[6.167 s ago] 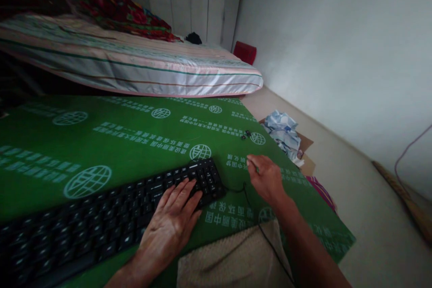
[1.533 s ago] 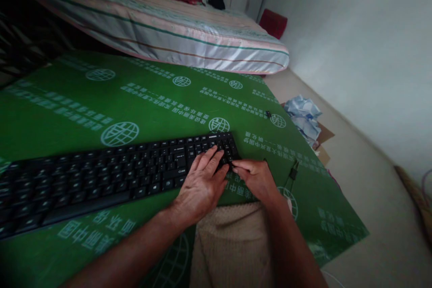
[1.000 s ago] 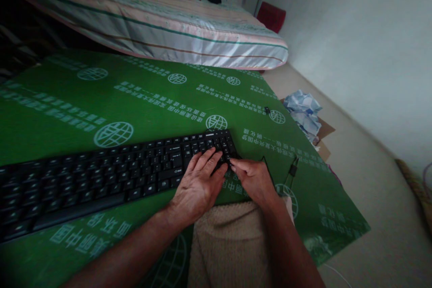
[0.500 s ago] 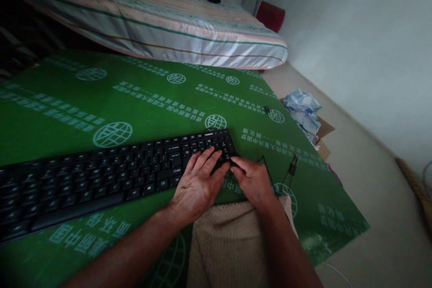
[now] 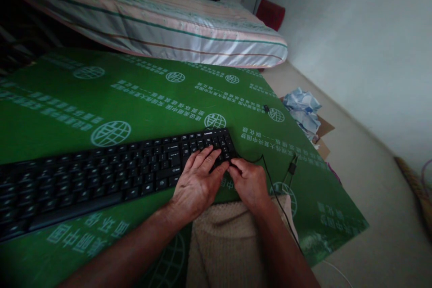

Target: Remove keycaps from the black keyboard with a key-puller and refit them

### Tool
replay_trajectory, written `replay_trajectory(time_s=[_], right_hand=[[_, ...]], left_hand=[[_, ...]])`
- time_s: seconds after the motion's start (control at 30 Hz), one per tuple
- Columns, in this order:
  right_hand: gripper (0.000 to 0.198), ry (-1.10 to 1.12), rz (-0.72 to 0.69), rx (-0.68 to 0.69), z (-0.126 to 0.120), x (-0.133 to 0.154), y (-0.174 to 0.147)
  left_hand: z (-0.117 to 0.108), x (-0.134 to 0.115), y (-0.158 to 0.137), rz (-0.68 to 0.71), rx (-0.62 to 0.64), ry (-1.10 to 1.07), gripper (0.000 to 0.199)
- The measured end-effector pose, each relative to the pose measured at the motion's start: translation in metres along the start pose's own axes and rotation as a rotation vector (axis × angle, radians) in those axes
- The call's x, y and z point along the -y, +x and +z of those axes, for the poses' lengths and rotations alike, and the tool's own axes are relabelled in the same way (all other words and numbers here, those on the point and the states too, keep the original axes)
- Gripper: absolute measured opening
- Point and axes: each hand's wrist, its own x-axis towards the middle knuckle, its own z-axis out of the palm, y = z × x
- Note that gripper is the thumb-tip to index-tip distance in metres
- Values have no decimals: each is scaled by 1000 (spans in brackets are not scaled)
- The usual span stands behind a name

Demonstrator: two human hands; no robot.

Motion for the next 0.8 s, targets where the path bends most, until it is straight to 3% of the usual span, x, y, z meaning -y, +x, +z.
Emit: replay_trajectory(time_s=[0.6, 0.8], right_hand=[[20, 237, 173, 47, 4, -4, 1], [17, 281, 224, -7, 7, 0, 1]], left_hand=[[0, -1, 1, -34, -18, -37, 30], [2, 1, 2, -93, -114, -123, 34]])
